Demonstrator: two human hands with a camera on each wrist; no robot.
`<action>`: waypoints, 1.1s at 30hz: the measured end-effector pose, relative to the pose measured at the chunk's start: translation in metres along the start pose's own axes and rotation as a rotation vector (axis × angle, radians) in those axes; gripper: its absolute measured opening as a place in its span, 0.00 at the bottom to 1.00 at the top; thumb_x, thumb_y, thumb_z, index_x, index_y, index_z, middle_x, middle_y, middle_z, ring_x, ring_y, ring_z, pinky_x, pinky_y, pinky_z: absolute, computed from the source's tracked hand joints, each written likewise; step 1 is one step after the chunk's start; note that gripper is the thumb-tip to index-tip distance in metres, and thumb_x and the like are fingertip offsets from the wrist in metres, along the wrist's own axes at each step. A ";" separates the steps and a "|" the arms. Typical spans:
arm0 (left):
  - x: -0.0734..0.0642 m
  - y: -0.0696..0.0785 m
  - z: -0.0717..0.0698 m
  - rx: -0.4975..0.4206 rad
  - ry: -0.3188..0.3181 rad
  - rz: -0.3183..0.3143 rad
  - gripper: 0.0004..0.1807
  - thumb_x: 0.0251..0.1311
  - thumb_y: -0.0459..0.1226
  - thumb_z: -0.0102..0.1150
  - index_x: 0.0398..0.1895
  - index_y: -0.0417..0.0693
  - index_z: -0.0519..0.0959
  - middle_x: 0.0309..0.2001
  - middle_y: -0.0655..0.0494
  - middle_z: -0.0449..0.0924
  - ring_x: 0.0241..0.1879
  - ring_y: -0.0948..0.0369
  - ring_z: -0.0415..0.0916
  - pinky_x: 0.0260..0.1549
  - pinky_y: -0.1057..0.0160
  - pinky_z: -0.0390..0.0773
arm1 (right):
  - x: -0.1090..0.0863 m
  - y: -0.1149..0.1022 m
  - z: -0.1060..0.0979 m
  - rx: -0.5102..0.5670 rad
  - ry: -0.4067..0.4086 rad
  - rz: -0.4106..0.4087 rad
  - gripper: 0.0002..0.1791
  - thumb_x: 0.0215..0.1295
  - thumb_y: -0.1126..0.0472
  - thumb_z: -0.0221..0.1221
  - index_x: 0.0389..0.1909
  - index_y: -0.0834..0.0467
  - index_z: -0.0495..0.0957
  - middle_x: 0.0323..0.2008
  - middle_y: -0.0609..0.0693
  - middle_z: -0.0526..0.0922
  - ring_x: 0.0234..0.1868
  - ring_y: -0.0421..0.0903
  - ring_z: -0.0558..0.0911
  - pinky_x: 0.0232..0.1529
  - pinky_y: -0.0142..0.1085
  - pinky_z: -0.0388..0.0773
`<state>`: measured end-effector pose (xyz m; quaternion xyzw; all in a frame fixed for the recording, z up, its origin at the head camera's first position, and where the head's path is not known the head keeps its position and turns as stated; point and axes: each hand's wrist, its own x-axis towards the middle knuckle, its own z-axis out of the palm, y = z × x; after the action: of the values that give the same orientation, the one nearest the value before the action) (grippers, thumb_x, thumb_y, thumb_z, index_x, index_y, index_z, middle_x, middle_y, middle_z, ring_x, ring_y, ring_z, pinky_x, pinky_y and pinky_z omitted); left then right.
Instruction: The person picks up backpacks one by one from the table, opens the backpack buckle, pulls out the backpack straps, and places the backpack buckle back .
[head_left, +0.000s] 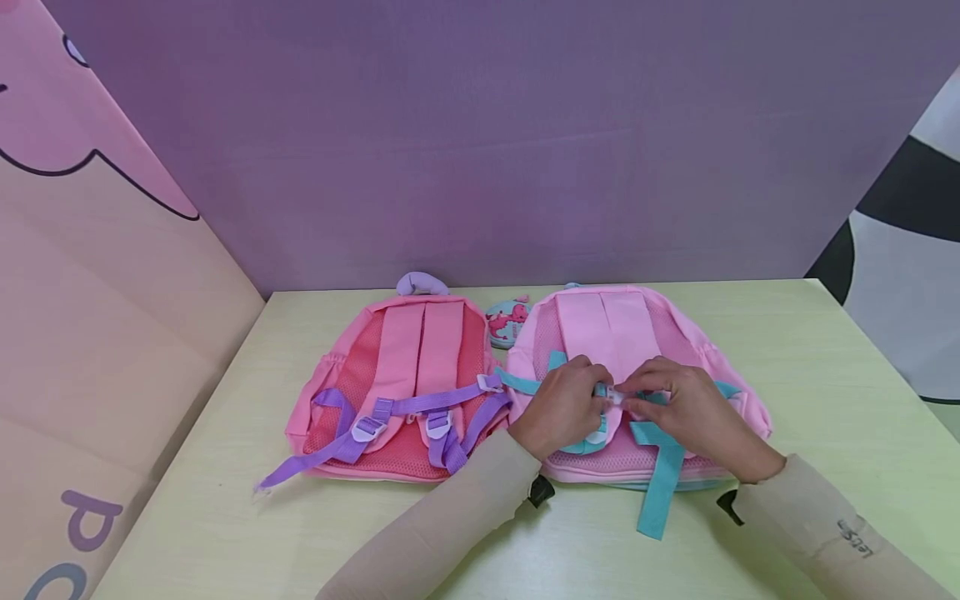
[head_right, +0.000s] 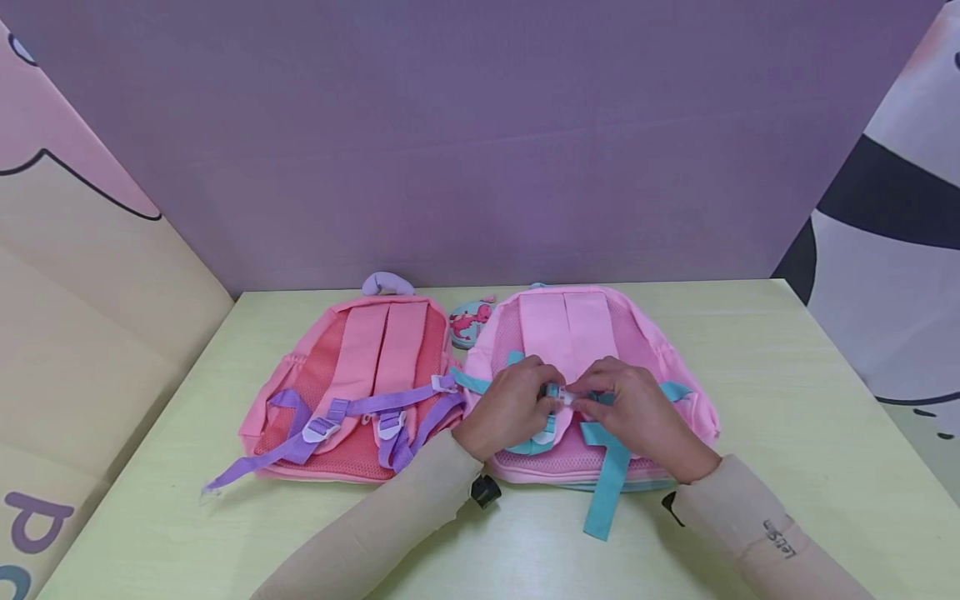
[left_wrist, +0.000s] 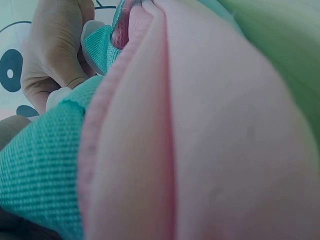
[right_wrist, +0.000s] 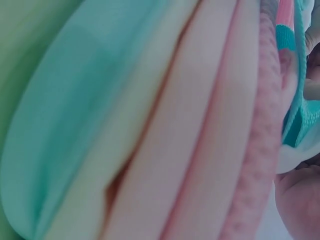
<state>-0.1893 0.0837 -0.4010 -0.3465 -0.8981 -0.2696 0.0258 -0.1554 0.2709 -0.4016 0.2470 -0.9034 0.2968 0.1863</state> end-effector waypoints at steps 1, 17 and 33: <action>0.000 0.000 0.000 -0.001 0.000 0.000 0.12 0.56 0.36 0.65 0.44 0.47 0.82 0.35 0.60 0.75 0.30 0.70 0.68 0.28 0.77 0.66 | 0.000 0.000 0.000 -0.005 -0.001 0.006 0.13 0.41 0.71 0.73 0.28 0.53 0.86 0.31 0.38 0.81 0.35 0.36 0.77 0.34 0.26 0.73; 0.000 0.001 0.001 -0.018 0.002 -0.005 0.12 0.56 0.36 0.65 0.44 0.47 0.82 0.33 0.61 0.73 0.29 0.70 0.67 0.27 0.77 0.66 | -0.002 -0.001 -0.002 -0.009 0.028 -0.042 0.15 0.38 0.73 0.74 0.29 0.55 0.86 0.32 0.41 0.81 0.35 0.41 0.79 0.34 0.28 0.75; 0.001 0.002 0.000 -0.011 0.004 0.002 0.10 0.57 0.36 0.64 0.43 0.47 0.82 0.33 0.60 0.74 0.29 0.70 0.67 0.28 0.77 0.66 | -0.002 -0.001 -0.002 -0.005 0.042 -0.043 0.15 0.38 0.74 0.73 0.28 0.55 0.86 0.32 0.41 0.81 0.36 0.40 0.78 0.34 0.26 0.74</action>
<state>-0.1890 0.0855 -0.4001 -0.3470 -0.8962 -0.2752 0.0260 -0.1528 0.2723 -0.4003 0.2595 -0.8946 0.2957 0.2119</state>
